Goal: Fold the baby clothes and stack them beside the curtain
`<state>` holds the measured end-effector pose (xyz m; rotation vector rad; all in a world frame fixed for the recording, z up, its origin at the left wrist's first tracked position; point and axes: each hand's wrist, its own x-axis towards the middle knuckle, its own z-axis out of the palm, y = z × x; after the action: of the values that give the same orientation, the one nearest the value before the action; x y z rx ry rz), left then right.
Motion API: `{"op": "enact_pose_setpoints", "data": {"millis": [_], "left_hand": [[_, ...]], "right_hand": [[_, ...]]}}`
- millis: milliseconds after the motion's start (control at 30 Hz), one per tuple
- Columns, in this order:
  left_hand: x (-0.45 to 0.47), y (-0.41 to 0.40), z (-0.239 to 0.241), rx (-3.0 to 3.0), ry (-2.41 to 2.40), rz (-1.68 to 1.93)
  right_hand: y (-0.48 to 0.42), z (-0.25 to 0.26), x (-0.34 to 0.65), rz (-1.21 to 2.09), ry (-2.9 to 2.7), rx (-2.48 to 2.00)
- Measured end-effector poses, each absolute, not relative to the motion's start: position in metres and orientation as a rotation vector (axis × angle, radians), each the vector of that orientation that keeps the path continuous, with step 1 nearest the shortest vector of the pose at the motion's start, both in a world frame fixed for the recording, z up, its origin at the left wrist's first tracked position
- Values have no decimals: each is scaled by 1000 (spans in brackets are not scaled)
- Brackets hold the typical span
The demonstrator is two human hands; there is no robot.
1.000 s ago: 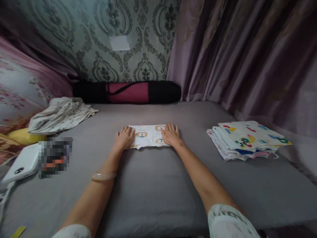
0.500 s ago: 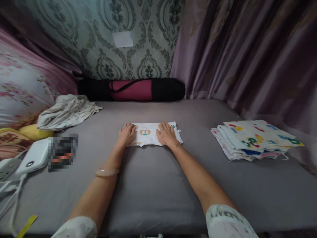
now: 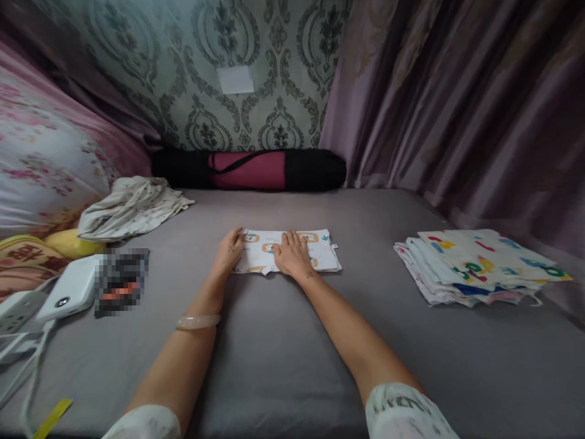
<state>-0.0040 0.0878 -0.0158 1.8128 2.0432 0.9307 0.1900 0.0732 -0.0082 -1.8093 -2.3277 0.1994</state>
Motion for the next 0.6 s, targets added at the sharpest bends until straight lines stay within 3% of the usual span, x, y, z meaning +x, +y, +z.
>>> {"op": "enact_pose_setpoints", "data": {"millis": [233,600], "left_hand": [[-9,91,-16,1675,2011,1127],[-19,89,-9,1520,2058,1153]], "right_hand": [[75,2,168,264,-2307,-1782],[73,-10,147,258,-2314,-1695]]}}
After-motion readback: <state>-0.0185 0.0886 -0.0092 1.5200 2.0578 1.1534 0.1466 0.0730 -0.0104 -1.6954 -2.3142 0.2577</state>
